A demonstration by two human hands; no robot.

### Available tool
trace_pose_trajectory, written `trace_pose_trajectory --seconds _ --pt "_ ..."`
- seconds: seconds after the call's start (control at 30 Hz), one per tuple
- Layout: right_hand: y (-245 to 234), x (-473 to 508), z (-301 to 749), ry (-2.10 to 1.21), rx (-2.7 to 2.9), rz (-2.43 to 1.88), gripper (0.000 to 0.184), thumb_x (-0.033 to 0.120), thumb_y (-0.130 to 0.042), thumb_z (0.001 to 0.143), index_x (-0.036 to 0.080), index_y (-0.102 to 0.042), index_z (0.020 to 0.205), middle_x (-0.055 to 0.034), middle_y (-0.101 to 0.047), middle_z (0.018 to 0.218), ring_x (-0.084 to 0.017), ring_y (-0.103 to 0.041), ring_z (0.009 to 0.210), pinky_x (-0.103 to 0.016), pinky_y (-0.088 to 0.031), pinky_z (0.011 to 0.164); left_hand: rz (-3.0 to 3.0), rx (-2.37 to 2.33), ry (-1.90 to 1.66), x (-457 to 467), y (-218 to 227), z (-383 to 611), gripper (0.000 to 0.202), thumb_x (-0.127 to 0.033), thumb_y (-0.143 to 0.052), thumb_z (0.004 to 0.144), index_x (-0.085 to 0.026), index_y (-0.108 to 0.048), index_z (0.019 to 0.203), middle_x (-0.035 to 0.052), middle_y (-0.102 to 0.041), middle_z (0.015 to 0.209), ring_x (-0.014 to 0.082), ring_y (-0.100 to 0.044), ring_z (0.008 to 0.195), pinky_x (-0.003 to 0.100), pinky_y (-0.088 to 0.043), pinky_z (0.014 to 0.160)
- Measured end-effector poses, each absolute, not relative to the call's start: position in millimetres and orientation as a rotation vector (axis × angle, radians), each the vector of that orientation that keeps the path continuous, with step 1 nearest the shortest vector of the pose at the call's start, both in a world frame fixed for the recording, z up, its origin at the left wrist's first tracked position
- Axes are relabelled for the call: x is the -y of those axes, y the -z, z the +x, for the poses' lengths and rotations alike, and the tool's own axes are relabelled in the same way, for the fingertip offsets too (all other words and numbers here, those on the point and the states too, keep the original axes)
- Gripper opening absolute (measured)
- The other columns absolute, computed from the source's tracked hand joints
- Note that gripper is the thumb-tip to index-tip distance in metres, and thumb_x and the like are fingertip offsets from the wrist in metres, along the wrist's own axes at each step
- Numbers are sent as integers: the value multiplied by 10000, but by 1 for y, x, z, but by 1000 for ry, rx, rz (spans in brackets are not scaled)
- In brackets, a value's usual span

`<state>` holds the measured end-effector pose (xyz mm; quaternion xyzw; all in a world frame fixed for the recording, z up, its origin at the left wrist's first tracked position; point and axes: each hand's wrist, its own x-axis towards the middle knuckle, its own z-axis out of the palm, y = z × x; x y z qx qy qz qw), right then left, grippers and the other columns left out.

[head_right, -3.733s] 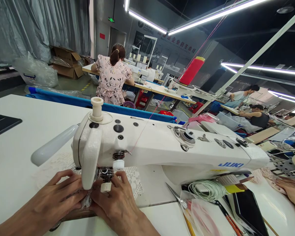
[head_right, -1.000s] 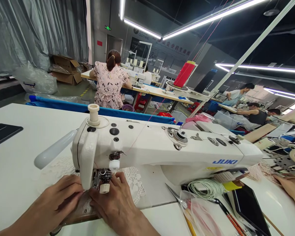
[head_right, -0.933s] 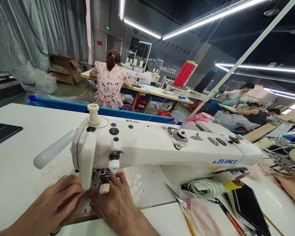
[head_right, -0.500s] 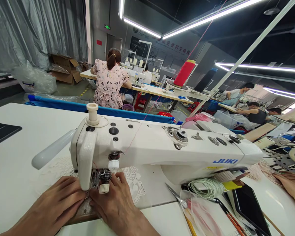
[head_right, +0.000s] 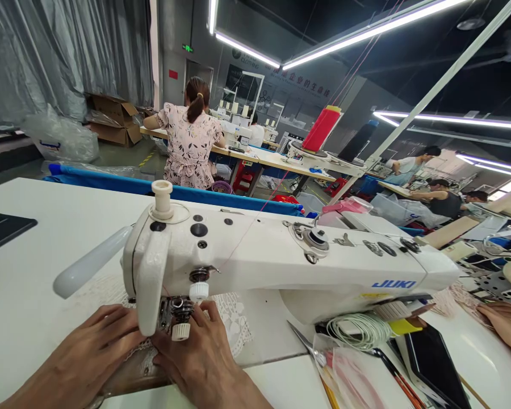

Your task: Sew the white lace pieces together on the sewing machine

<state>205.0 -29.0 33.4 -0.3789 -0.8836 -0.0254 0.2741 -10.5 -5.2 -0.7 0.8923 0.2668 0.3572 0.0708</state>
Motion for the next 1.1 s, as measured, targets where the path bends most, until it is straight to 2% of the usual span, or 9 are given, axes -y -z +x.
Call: trace_pose_trajectory --seconds 0.1,0.27,0.47,0.67,0.8,0.9,0.97,1.1 --pt "-33 29 205 75 2371 -1026 255 314 -577 896 274 -602 1146 -53 -645 994 -206 -561 914 -334 -424 751 2702 -880 -1084 4 2 -12 297 -78 -408 916 -228 -622 1058 6 -649 1053 130 -599 959 296 -320 976" --pt "-34 28 204 96 2386 -1045 269 310 -578 893 268 -593 1158 -56 -644 1029 -217 -562 929 -348 -427 759 2709 -882 -1079 5 -2 -10 383 -100 -271 995 -231 -607 1123 30 -632 1100 124 -598 994 327 -278 1069" --pt "-32 27 205 153 2389 -1071 228 327 -569 896 266 -627 1108 -65 -622 908 -217 -563 845 -330 -424 694 2741 -872 -1117 -2 -2 -8 346 -152 -284 1015 -216 -618 1077 12 -643 1069 104 -578 1045 266 -260 1096" --pt "-33 29 207 147 2389 -1073 246 344 -526 924 256 -621 1133 -64 -618 878 -219 -553 849 -335 -417 711 2763 -770 -1162 2 3 -10 316 -129 -333 997 -198 -623 1103 16 -670 1047 120 -600 991 302 -239 1094" --pt "-37 32 208 80 2400 -1106 204 352 -493 945 274 -653 1043 -42 -605 782 -199 -552 828 -335 -405 747 2648 -702 -1146 2 4 -10 310 -130 -344 979 -220 -628 1062 -3 -675 979 118 -624 870 296 -255 1061" --pt "-39 32 207 23 2469 -1039 205 354 -504 944 322 -627 1105 -30 -635 873 -189 -555 906 -323 -396 774 2559 -721 -1135 2 6 -10 329 -122 -319 969 -229 -630 959 -13 -659 921 119 -624 817 300 -273 1037" --pt "-40 31 205 31 2477 -1000 232 381 -505 945 338 -599 1152 -19 -649 929 -188 -548 936 -329 -388 791 2563 -756 -1088 1 9 -11 284 -119 -362 951 -234 -618 989 -15 -656 948 124 -619 847 304 -286 1033" --pt "-38 31 203 28 2469 -994 229 435 -482 950 307 -619 1081 -10 -664 957 -191 -543 939 -347 -382 794 2643 -823 -985 2 11 -13 247 -114 -486 872 -246 -597 1048 -14 -643 966 141 -604 863 329 -301 1031"
